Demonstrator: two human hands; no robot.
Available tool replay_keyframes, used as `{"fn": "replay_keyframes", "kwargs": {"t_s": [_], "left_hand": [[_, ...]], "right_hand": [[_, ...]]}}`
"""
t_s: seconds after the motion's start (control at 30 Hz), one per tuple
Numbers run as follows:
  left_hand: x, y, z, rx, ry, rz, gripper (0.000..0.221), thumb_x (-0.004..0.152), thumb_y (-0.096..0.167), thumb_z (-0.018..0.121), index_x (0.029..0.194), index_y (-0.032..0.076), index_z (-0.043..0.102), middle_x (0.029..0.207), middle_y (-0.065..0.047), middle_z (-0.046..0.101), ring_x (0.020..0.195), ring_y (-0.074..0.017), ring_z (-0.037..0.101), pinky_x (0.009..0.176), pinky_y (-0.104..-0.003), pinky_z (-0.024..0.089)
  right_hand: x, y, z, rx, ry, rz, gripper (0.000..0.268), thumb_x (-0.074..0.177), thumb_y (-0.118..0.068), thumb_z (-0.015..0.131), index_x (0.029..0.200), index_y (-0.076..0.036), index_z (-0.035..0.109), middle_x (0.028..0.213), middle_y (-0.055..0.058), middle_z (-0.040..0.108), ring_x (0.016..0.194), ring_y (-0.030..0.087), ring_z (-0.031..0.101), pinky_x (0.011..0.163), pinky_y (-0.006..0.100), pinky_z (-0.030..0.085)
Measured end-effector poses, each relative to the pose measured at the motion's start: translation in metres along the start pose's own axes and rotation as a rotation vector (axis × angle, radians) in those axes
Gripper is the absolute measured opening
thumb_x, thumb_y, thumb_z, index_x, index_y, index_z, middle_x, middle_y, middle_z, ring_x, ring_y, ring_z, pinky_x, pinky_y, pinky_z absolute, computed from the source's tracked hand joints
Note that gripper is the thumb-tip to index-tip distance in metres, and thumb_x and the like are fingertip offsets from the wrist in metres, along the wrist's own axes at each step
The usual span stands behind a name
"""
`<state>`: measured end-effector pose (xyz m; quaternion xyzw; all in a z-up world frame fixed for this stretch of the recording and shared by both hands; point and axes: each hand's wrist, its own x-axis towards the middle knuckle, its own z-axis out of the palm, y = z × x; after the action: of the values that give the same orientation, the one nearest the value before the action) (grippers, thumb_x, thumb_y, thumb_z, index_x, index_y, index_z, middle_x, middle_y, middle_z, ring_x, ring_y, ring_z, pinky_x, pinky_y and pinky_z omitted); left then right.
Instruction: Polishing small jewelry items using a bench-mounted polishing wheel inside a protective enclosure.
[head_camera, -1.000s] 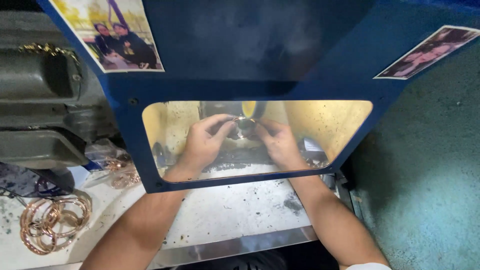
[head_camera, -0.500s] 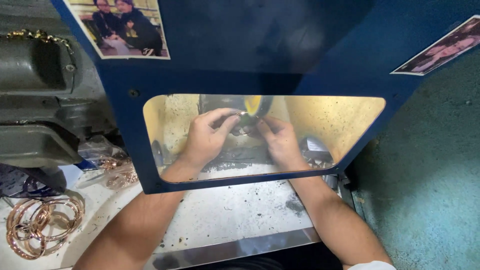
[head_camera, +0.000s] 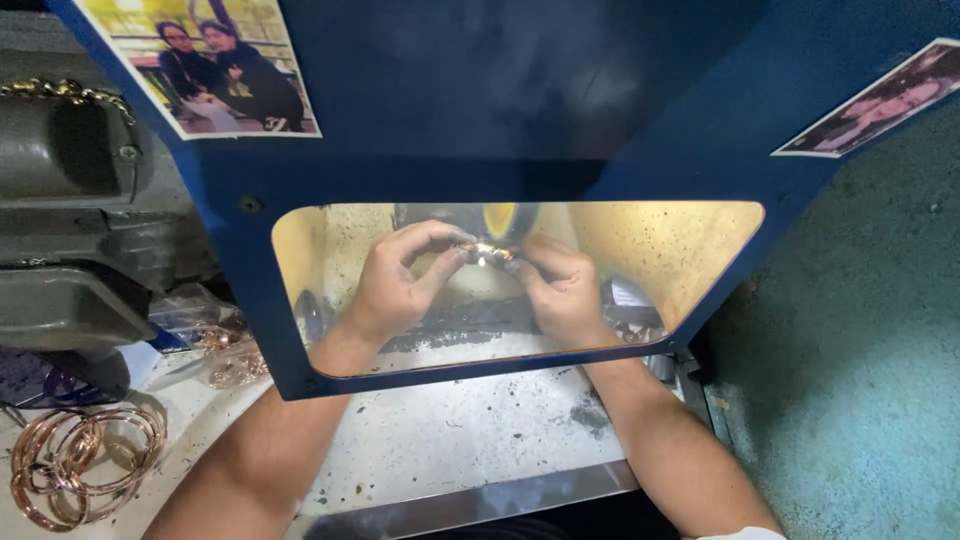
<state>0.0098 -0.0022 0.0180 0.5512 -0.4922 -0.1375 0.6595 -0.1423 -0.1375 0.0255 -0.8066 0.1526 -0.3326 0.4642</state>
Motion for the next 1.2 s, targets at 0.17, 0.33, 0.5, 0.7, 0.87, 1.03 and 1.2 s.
{"fn": "replay_keyframes", "kwargs": {"t_s": [0.17,0.33,0.5,0.7,0.87,1.03,1.2], "left_hand": [[-0.006,-0.008,0.005,-0.011,-0.031,-0.007,0.018,0.093,0.009,0.071,0.110,0.003,0.073,0.094,-0.015,0.077,0.094,-0.0313,0.076,0.084,-0.045,0.062],[0.000,-0.003,0.004,0.070,-0.058,0.048,0.013,0.090,0.009,0.076,0.102,0.005,0.075,0.087,-0.012,0.076,0.086,-0.0280,0.076,0.079,-0.041,0.061],[-0.002,-0.021,0.006,0.218,0.120,-0.036,0.012,0.089,0.013,0.080,0.101,0.010,0.077,0.088,-0.007,0.076,0.086,-0.0228,0.074,0.080,-0.035,0.059],[-0.005,-0.020,0.008,0.161,0.137,-0.077,0.015,0.090,0.016,0.081,0.103,0.011,0.076,0.092,-0.008,0.076,0.090,-0.0219,0.073,0.082,-0.034,0.057],[-0.007,-0.026,0.004,0.141,0.158,-0.078,0.014,0.092,0.015,0.080,0.105,0.011,0.076,0.095,-0.008,0.076,0.090,-0.0218,0.071,0.084,-0.035,0.056],[-0.005,-0.024,-0.001,0.121,0.224,-0.063,0.016,0.091,0.012,0.080,0.106,0.010,0.076,0.094,-0.007,0.075,0.090,-0.0179,0.069,0.085,-0.031,0.054],[-0.005,-0.029,0.000,0.129,0.234,-0.080,0.019,0.088,0.010,0.082,0.106,0.008,0.076,0.093,-0.008,0.075,0.089,-0.0194,0.070,0.085,-0.032,0.054]], "right_hand": [[-0.003,0.010,-0.009,-0.040,-0.025,-0.106,0.008,0.093,-0.009,0.073,0.096,-0.008,0.081,0.084,0.012,0.075,0.077,0.023,0.073,0.071,0.036,0.059],[0.004,0.011,-0.012,-0.106,-0.041,-0.112,0.009,0.093,-0.009,0.073,0.098,-0.008,0.080,0.086,0.012,0.075,0.078,0.023,0.074,0.069,0.036,0.059],[0.017,-0.024,-0.017,-0.613,-0.355,0.004,0.032,0.089,-0.015,0.074,0.116,0.002,0.073,0.117,0.027,0.070,0.117,0.046,0.066,0.101,0.055,0.052],[0.008,0.010,-0.017,-0.681,-0.471,0.207,0.045,0.091,-0.009,0.067,0.134,0.002,0.062,0.131,0.027,0.064,0.125,0.045,0.061,0.101,0.052,0.054],[0.005,-0.005,-0.012,-0.455,-0.346,0.233,0.047,0.091,-0.016,0.061,0.135,0.003,0.060,0.131,0.030,0.061,0.126,0.050,0.058,0.103,0.060,0.050],[-0.001,0.006,-0.009,-0.388,-0.300,0.339,0.062,0.091,-0.038,0.065,0.135,0.005,0.060,0.128,0.029,0.065,0.126,0.045,0.061,0.105,0.056,0.049],[0.011,-0.021,0.007,-0.318,-0.188,0.301,0.050,0.097,-0.043,0.060,0.118,0.001,0.068,0.104,0.023,0.075,0.111,0.039,0.071,0.093,0.054,0.056]]}}
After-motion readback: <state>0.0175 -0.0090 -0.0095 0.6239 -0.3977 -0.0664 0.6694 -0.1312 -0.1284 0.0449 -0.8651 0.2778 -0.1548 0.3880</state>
